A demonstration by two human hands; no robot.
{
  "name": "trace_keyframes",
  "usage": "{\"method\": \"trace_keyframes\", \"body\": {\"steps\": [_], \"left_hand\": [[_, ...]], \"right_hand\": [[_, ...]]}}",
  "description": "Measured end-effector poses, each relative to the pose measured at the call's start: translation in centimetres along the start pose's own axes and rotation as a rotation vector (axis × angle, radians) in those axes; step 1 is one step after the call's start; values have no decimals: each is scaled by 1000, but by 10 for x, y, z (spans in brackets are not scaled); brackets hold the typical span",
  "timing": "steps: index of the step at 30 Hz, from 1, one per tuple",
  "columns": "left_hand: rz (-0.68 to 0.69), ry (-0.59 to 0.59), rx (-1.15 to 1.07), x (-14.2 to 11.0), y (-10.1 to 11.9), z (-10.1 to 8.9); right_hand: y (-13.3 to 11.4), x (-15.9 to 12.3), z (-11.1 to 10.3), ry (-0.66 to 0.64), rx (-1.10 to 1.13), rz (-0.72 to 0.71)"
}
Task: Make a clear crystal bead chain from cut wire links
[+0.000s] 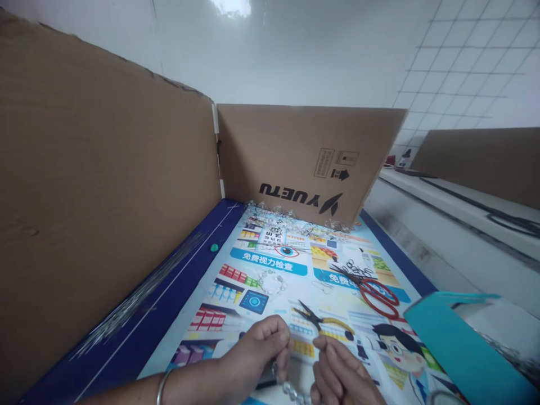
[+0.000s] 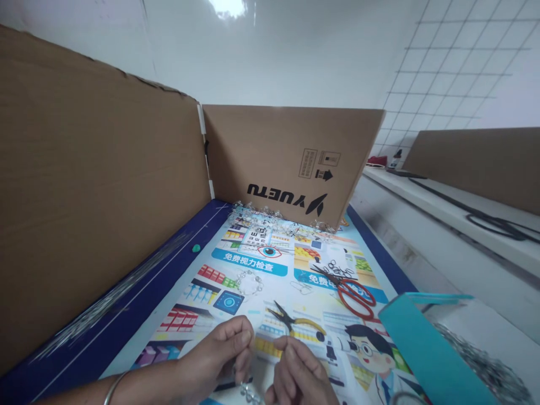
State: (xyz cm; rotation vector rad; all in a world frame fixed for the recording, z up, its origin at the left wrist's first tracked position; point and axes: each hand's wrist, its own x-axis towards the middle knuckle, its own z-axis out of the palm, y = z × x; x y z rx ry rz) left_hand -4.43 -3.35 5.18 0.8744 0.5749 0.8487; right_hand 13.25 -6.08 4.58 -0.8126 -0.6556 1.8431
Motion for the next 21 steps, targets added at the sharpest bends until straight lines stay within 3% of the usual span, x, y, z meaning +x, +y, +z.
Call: {"method": "trace_keyframes", "body": {"steps": [8,15,21], "left_hand": [[55,7,-195,1,5,2],[6,115,86,1,0,1],[-60,168,251,1,0,-2]], "right_hand": [[2,17,22,-84,20,11],[13,22,9,-3,-261,-7],[16,19,7,19,-359,-37]]}}
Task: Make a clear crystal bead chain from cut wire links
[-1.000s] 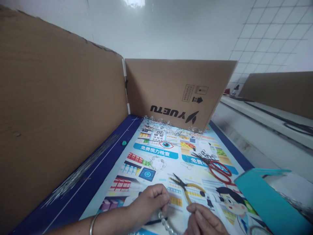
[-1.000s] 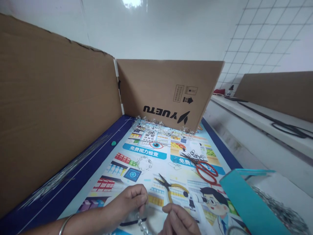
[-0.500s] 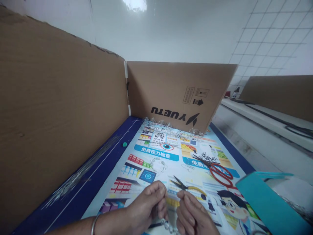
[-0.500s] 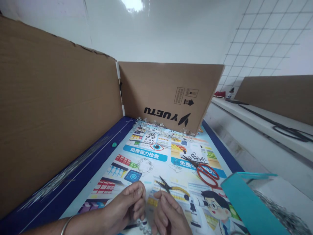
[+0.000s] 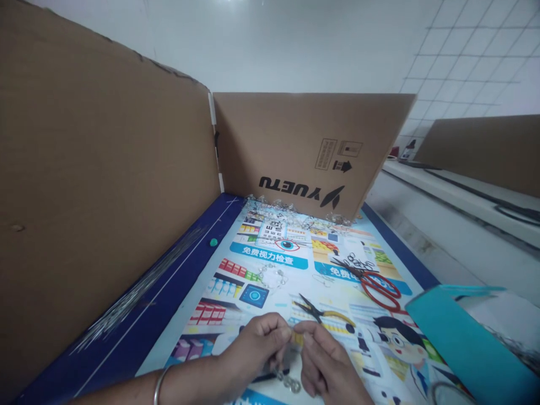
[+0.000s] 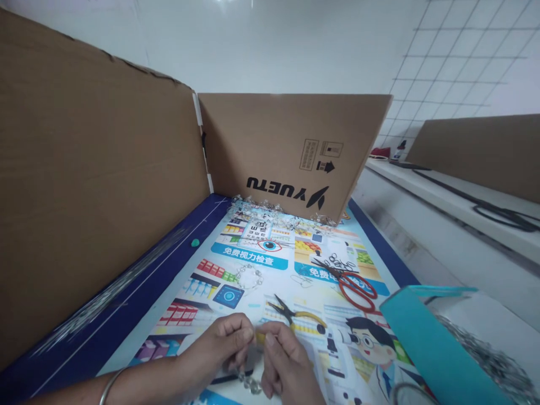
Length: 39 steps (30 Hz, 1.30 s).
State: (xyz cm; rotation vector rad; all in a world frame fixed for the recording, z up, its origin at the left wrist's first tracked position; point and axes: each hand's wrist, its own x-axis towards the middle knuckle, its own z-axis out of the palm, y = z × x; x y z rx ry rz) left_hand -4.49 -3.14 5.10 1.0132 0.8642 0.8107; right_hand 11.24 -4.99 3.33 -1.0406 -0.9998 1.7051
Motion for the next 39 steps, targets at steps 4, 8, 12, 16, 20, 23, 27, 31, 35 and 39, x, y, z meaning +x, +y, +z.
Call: {"method": "trace_keyframes", "body": {"steps": [4,8,12,16,20,23,27,31,35,39], "left_hand": [[2,9,44,0,3,-3],[24,-17,98,2,5,-9],[6,-84,148,4,8,-14],[138,-86,309,3,11,-16],[86,-41,262,5,9,-14],[55,-6,196,5,8,-12],[47,-30,263,4,11,-11],[53,-62,343,4,14,-11],[34,-67,354,6,12,-11],[50,-67,423,7,10,-11]], "right_hand": [[-9,-6,0,27,-251,-48],[-22,-12,-2,45,-598,-196],[-27,-10,-7,75,-830,-387],[-21,-5,-13,63,-854,-490],[-20,-4,-12,58,-873,-480],[-22,-6,-8,108,-874,-382],[-22,-7,-7,91,-892,-369],[-20,-4,-10,46,-935,-428],[-19,-2,-11,24,-956,-424],[-20,-2,-9,5,-970,-431]]}}
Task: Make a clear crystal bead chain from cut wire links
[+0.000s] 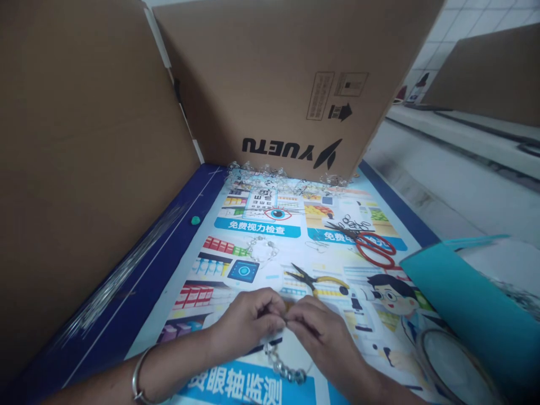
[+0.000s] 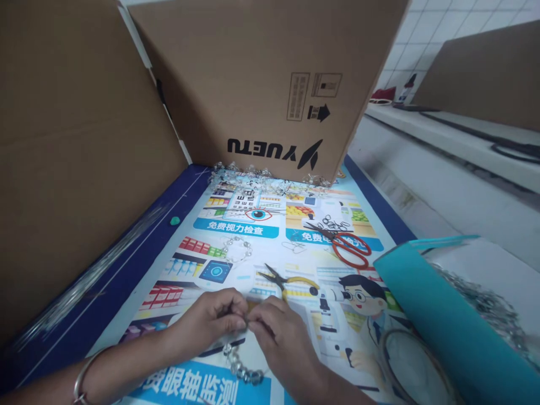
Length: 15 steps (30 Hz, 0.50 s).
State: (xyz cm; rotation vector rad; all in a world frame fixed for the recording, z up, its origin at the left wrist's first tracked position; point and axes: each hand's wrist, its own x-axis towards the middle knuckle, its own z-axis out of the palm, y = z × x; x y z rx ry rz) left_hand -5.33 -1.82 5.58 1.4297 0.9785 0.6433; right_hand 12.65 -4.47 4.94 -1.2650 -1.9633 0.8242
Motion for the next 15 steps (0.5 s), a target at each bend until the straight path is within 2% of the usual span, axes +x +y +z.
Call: {"method": "trace_keyframes", "body": {"steps": [5,11,13,15], "left_hand": [[46,19,186,0,2,-1],[159,15,279,-3,2,0],[172,29,308,-2,1,-2],[164,54,320,0,1,-5]], "right_hand": [[2,-1,1,7,-6,-39],[2,-4,2,-19,-60,-41],[0,-3,-4,-24,-131,-111],[1,0,-14,12,-307,-206]]}}
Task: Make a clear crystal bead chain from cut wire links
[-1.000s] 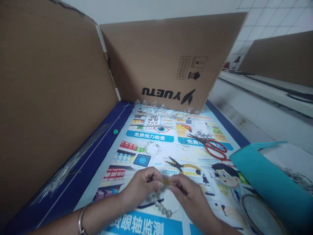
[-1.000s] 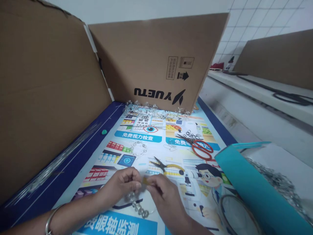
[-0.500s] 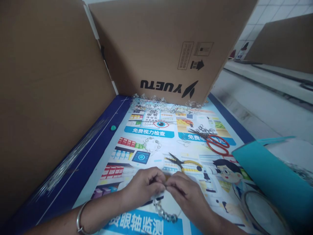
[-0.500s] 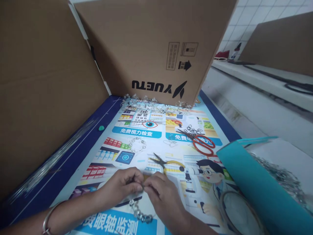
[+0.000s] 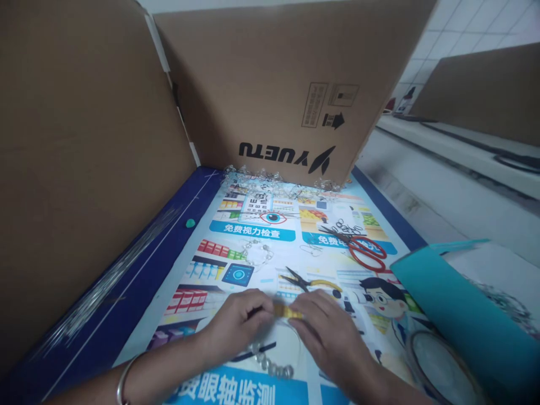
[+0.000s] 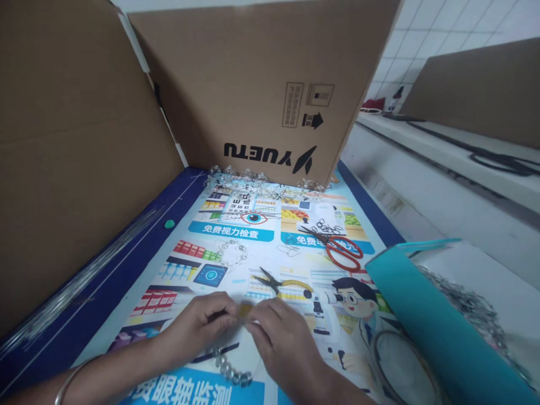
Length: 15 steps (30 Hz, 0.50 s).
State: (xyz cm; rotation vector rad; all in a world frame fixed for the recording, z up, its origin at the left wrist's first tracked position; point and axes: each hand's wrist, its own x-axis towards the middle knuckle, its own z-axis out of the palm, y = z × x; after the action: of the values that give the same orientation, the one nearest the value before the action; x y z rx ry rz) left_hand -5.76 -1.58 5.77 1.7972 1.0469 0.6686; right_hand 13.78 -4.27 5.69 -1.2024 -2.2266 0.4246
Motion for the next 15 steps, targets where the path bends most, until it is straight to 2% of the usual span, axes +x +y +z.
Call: {"method": "trace_keyframes", "body": {"steps": [3,6,11,15], "left_hand": [[-26,1,-29,4,-1,-7],[-63,-31,-100,7,-3,-13],[-76,-68,-160,6,-4,-15],[-43,-81,-139,6,-3,-16]], "right_hand": [[15,3,-11,56,-403,9],[32,3,-11,-6,-652,87],[38,0,-2,-142,-749,15],[35,0,-2,-107,-669,-32]]}}
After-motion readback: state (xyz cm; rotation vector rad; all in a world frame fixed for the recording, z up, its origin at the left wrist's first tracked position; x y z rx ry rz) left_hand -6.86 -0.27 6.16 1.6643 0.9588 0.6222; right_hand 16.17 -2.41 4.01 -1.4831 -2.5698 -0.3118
